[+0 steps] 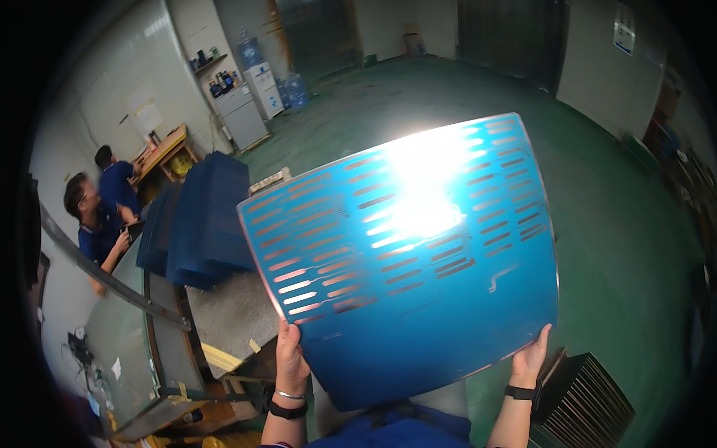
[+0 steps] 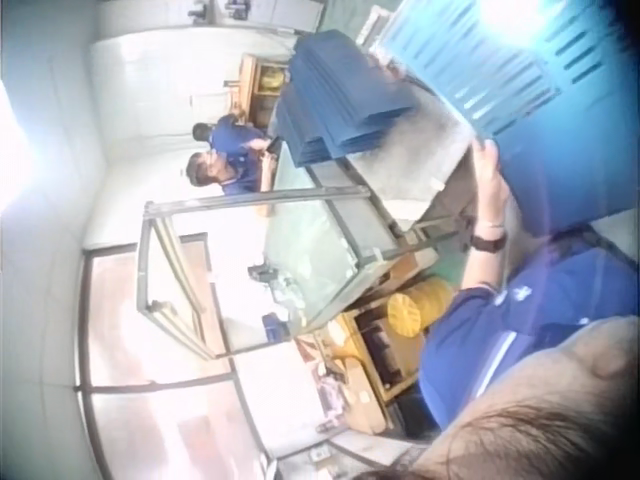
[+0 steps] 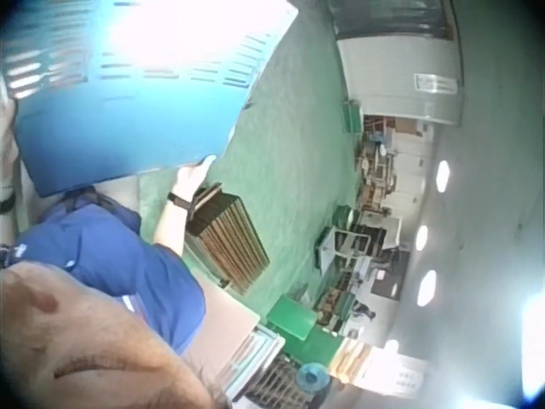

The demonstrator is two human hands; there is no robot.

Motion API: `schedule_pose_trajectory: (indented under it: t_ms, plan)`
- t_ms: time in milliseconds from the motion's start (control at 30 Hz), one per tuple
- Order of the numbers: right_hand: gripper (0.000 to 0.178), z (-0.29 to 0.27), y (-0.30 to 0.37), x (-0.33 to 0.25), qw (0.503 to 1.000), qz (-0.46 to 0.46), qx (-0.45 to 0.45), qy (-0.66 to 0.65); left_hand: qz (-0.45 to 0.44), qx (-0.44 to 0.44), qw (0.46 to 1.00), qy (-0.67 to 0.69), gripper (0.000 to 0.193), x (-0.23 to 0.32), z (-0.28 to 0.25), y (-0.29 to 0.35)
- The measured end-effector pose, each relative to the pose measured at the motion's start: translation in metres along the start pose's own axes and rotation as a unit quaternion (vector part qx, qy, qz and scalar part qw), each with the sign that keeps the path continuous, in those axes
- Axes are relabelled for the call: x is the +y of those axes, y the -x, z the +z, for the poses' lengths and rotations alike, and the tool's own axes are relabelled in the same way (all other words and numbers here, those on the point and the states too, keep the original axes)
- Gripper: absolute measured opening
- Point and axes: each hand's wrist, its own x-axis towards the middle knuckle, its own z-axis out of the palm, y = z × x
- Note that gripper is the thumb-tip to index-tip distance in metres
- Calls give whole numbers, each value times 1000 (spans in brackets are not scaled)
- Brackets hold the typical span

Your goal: The recorder is inspecting blue-coated metal sheets and placing them into a sorting rack.

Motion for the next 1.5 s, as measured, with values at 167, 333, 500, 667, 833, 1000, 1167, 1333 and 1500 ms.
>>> schedule_pose_trajectory:
  t_ms: [167, 333, 500, 667, 833, 1000, 1167, 1333, 1500]
  plan:
    - [52, -27, -3, 3, 999, 17, 41, 18, -40, -20, 998, -48, 48, -6, 6, 1]
    - [51, -54, -7, 12, 997, 47, 62, -6, -47, -44, 997, -52, 43, -9, 13, 2]
    - [50, -70, -9, 15, 996, 58, 70, -7, -48, -76, 993, -77, 41, -8, 22, 0]
    - [48, -72, -7, 13, 995, 69, 70, -15, -45, -75, 991, -101, 43, -13, 20, -2]
    - [47, -67, -6, 7, 995, 61, 80, -16, -50, -47, 993, -91, 38, -13, 31, -6]
    - [46, -48, 1, -10, 996, 19, 41, -73, -48, -12, 994, -95, 33, -27, 33, -17]
    - [47, 50, 78, 0, 997, 57, -49, -6, -105, 5, 994, 20, 34, -56, 62, -29]
    - [42, 90, 110, 7, 988, -88, 84, 97, -169, -54, 978, 112, 41, -96, 108, -16]
    - [35, 101, 103, -75, 933, -239, 110, 246, -340, -259, 901, -74, 42, -127, 102, -32]
